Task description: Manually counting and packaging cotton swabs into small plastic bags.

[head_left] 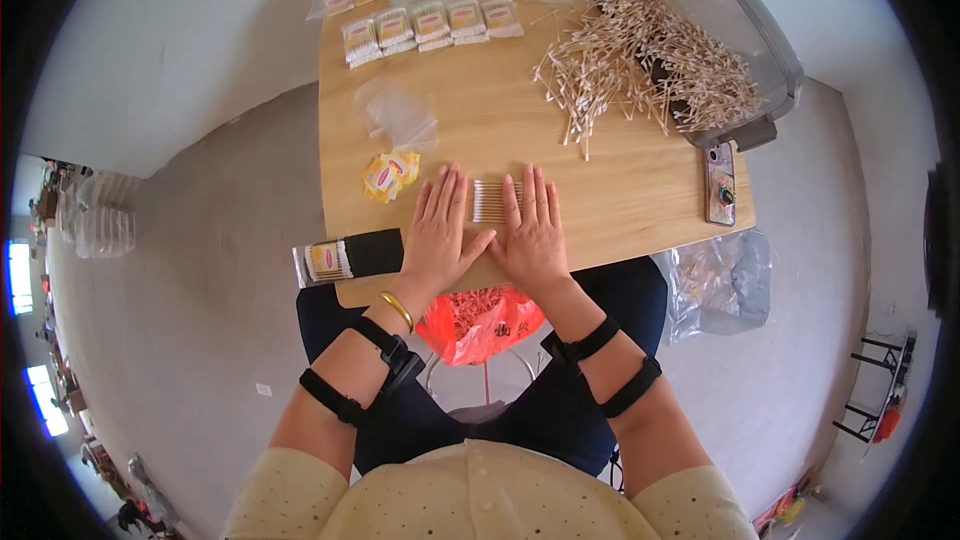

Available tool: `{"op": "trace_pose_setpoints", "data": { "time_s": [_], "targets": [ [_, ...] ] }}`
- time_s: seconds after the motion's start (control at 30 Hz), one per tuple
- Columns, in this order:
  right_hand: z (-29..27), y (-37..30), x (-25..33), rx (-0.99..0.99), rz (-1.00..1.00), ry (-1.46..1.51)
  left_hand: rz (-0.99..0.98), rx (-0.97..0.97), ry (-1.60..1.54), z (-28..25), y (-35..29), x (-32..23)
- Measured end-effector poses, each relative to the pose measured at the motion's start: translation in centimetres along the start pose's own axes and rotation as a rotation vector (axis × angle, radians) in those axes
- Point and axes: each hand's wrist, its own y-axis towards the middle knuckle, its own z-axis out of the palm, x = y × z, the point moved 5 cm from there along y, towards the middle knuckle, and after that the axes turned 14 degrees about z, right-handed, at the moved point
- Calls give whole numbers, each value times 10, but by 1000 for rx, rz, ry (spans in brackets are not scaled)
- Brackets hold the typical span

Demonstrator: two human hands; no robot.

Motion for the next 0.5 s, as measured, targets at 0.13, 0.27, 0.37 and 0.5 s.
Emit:
{"op": "trace_pose_setpoints", "data": {
  "time_s": [0.13, 0.27, 0.37, 0.5],
  "targets": [
    [-2, 0, 1, -7, 6, 52, -35, -179, -125, -9, -1, 2],
    [-5, 1, 2, 22, 11, 60, -127, -278, -252, -14, -11, 13],
    [-4, 0, 1, 30, 15, 49, -119, -319, -220, -15, -9, 12],
    [-6, 1, 1, 42, 22, 62, -86, -339, -195, -16, -8, 10]
  ]
}}
